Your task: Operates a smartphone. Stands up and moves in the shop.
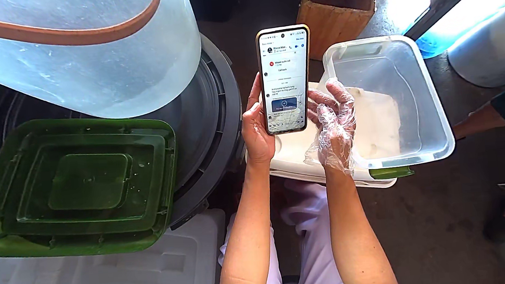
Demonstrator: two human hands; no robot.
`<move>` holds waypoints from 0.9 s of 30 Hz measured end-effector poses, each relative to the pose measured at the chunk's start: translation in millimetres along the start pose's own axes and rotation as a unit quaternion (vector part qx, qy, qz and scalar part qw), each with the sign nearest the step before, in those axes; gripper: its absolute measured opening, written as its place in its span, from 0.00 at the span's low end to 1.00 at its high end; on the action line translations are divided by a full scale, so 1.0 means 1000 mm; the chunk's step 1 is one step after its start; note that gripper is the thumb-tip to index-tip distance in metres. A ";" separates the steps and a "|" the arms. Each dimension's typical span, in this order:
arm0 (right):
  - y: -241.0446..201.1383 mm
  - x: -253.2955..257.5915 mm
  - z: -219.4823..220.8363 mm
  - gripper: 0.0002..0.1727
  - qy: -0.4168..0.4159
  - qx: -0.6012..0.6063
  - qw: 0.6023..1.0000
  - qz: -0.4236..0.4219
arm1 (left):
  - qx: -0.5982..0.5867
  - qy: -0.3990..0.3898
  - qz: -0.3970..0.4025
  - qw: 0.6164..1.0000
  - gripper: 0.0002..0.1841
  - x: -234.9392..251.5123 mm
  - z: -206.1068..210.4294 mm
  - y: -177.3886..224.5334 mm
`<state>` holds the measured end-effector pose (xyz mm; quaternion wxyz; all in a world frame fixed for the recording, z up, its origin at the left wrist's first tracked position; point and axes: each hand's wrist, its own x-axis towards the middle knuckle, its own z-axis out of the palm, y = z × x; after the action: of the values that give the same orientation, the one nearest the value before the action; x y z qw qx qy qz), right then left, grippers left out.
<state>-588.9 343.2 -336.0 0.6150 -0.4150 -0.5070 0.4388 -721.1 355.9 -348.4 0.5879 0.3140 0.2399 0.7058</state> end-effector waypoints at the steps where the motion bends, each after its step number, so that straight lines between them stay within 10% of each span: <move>1: 0.000 0.000 0.000 0.26 -0.002 -0.001 1.000 -0.002 | -0.002 0.000 0.001 1.000 0.33 0.000 0.000 0.000; 27: -0.004 0.000 0.000 0.26 -0.007 -0.007 1.000 0.001 | -0.001 -0.007 0.001 1.000 0.34 0.000 -0.001 0.001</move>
<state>-588.6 341.8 -332.4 0.6081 -0.4172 -0.5136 0.4387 -722.6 355.6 -348.2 0.5891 0.3187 0.2346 0.7045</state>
